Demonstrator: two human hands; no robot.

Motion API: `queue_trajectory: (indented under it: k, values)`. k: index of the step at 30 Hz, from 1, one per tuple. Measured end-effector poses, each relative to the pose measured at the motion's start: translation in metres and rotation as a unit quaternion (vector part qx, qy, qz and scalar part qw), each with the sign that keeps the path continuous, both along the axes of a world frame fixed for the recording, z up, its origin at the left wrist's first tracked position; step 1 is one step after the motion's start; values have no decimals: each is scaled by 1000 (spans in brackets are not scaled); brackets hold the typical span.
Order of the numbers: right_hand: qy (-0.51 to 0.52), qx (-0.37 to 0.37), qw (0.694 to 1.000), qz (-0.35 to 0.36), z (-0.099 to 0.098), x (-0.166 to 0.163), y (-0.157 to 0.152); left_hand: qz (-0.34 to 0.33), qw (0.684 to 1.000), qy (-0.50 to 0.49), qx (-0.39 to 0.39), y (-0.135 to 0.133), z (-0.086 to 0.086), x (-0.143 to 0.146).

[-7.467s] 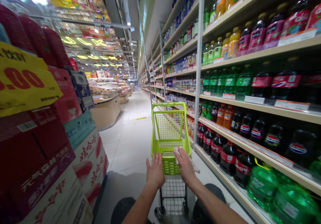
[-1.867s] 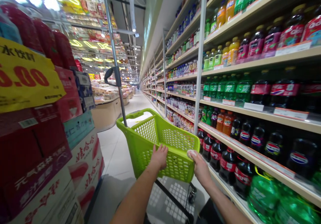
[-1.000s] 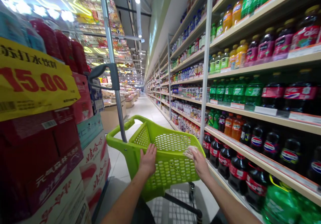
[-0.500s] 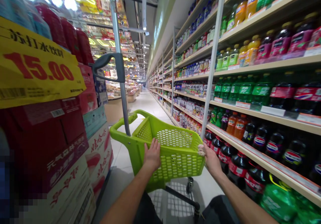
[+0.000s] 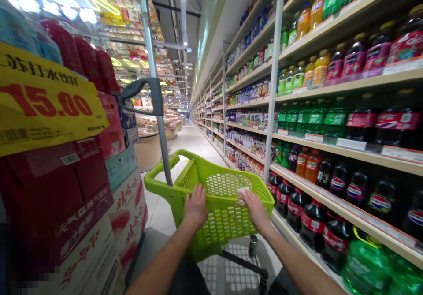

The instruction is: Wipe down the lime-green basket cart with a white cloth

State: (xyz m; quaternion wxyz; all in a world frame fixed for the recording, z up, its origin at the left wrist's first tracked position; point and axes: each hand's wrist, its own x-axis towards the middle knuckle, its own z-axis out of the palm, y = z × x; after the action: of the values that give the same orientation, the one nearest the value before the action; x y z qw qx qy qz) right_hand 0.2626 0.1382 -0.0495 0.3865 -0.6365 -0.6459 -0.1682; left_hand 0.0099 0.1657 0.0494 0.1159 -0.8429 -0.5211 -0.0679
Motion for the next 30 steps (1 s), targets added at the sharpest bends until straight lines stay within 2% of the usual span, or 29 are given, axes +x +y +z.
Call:
queue_trajectory:
  k: [2, 4, 6, 9, 12, 14, 16, 18, 20, 22, 25, 30]
  values:
    - [25, 7, 999, -46, -4, 19, -6, 22, 999, -5, 34, 3, 1, -12]
    - [47, 28, 996, -66, -7, 20, -8, 20, 998, -5, 53, 6, -2, -19]
    - [38, 36, 998, -30, -3, -3, -4, 14, 998, -6, 60, 7, -5, -20]
    - [-22, 24, 999, 44, 14, -60, 6, 8, 998, -2, 59, 7, -7, -16]
    - [-54, -6, 998, 31, 37, -96, 13, 2, 999, 9, 45, 6, -3, -13]
    - [-58, -24, 998, 7, 44, -98, 16, -1, 999, 7, 37, 4, 2, -15]
    - [-61, -21, 998, 5, 40, -86, 20, -5, 998, -13, 56, 3, 9, -24]
    - [-53, -1, 998, 16, 27, -68, 24, 10, 992, -48, 116, 3, 16, -41]
    - [-23, 22, 999, 16, 12, -54, 27, 66, 977, -89, 180, 6, 22, -63]
    - [25, 44, 999, -2, 3, -54, 31, 115, 969, -105, 191, 11, 26, -83]
    - [84, 68, 994, 9, 9, -93, 43, 114, 979, -83, 148, 17, 27, -99]
    - [118, 47, 985, 115, 59, -213, 67, 111, 984, -57, 129, 18, 25, -94]
